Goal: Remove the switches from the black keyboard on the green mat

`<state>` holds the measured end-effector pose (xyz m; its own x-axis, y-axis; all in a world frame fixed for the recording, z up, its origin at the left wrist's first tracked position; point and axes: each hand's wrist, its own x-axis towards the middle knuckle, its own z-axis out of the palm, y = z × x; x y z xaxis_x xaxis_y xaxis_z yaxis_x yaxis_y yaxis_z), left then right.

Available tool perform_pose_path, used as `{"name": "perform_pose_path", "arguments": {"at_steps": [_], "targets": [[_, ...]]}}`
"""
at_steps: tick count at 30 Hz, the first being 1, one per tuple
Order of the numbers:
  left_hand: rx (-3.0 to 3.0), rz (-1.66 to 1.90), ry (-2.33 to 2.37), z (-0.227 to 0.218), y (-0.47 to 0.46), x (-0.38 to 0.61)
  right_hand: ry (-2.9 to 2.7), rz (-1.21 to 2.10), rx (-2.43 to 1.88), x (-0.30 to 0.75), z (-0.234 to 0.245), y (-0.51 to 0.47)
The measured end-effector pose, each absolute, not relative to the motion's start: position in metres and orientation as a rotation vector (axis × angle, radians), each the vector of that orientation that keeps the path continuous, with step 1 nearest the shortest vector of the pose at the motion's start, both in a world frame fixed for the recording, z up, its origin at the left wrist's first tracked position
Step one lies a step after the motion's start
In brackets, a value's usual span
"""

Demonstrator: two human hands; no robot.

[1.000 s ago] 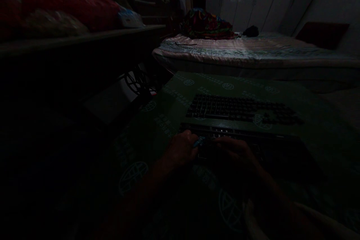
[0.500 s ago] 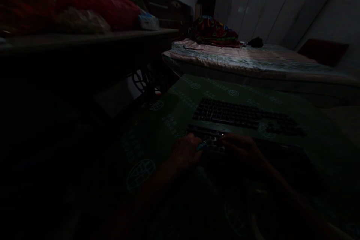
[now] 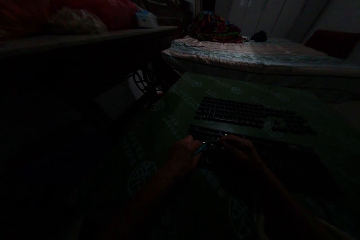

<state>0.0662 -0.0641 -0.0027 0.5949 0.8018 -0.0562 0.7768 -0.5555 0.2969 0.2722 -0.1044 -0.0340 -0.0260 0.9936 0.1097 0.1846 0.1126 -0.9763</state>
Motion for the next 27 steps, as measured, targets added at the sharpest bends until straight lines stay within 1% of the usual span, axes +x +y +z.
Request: {"name": "perform_pose_path", "arguments": {"at_steps": [3,9,18,23,27], "targets": [[2.536,0.124,1.313,-0.005,-0.065,0.066,-1.439,1.060,-1.221,0.272,-0.035,-0.106],[2.553,0.206,1.313,-0.007,-0.065,0.068,-1.626,0.918,-1.161,0.274,-0.037,-0.105],[2.587,0.118,1.341,-0.001,-0.069,0.081,-1.568,0.977,-1.216,0.282,-0.038,-0.106],[2.547,0.158,1.362,-0.001,-0.065,0.073,-1.585,0.996,-1.152,0.272,-0.039,-0.104],[2.532,0.131,1.371,0.001,-0.065,0.076,-1.588,0.965,-1.180,0.281,-0.041,-0.103]]}}
